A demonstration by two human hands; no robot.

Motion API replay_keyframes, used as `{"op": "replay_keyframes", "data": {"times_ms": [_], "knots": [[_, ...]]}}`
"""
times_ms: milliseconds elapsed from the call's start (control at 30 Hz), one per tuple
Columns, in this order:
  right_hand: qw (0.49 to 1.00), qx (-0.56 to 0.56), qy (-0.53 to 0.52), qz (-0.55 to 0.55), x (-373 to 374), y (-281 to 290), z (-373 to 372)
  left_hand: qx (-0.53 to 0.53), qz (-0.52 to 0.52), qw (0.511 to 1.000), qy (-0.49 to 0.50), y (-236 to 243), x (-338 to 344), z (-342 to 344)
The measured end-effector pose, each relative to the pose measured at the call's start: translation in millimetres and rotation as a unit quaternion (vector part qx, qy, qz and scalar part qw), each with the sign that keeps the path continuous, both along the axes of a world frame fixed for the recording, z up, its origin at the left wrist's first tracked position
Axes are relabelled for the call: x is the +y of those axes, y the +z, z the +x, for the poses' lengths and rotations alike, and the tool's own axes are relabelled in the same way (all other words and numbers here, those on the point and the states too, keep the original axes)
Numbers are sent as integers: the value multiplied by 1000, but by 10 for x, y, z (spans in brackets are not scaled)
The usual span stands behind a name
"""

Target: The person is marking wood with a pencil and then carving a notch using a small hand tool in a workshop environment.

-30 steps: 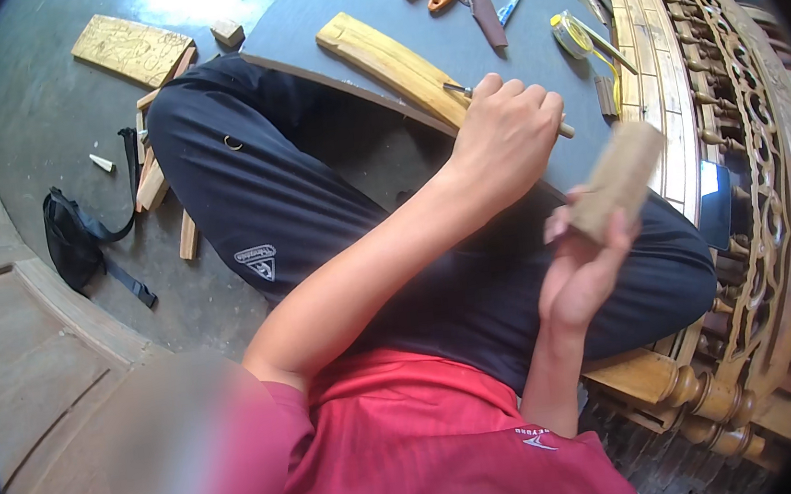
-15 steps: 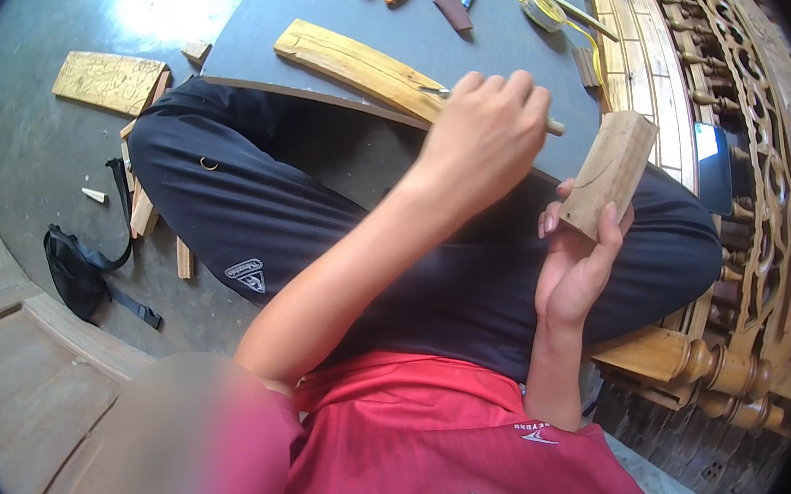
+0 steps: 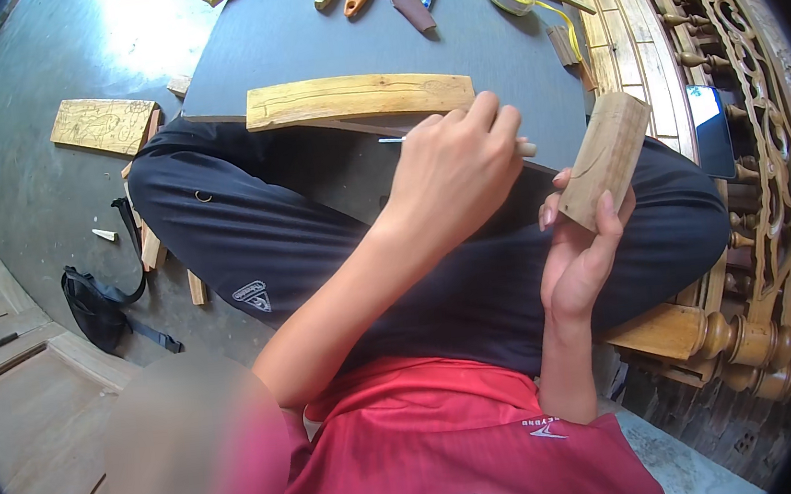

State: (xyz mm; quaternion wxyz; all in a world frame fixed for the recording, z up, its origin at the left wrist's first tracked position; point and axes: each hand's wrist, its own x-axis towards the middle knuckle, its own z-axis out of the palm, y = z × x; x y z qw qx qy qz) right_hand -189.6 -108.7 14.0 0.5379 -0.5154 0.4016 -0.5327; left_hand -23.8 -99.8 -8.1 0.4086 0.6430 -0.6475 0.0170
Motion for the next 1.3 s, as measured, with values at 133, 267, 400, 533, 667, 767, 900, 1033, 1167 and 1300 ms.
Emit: {"op": "replay_keyframes", "data": {"times_ms": [133,267,400,533,667,767,900,1033,1167,1300], "knots": [[1000,-8,-14,8,-28,-14,-23,-1,-57,998,5,53,-94,-65],[1000,0,-10,12,-5,16,14,-52,-70,996,15,37,-298,54],[1000,2,3,3,-11,25,49,-51,-56,996,40,-73,-501,163],[1000,5,10,1,-14,21,56,-53,-66,995,47,-139,-595,197],[1000,9,10,0,-14,18,66,-51,-61,996,45,-157,-606,214],[1000,11,12,-2,-7,23,80,-50,-54,996,53,-172,-599,219],[1000,10,12,-1,-2,20,78,-53,-57,996,46,-174,-584,186],[1000,12,10,-1,-8,10,73,-53,-60,996,40,-181,-580,163],[1000,19,11,-4,2,-1,66,-47,-70,996,39,-213,-593,179],[1000,23,14,-5,17,-7,80,-40,-85,995,30,-222,-592,182]]}}
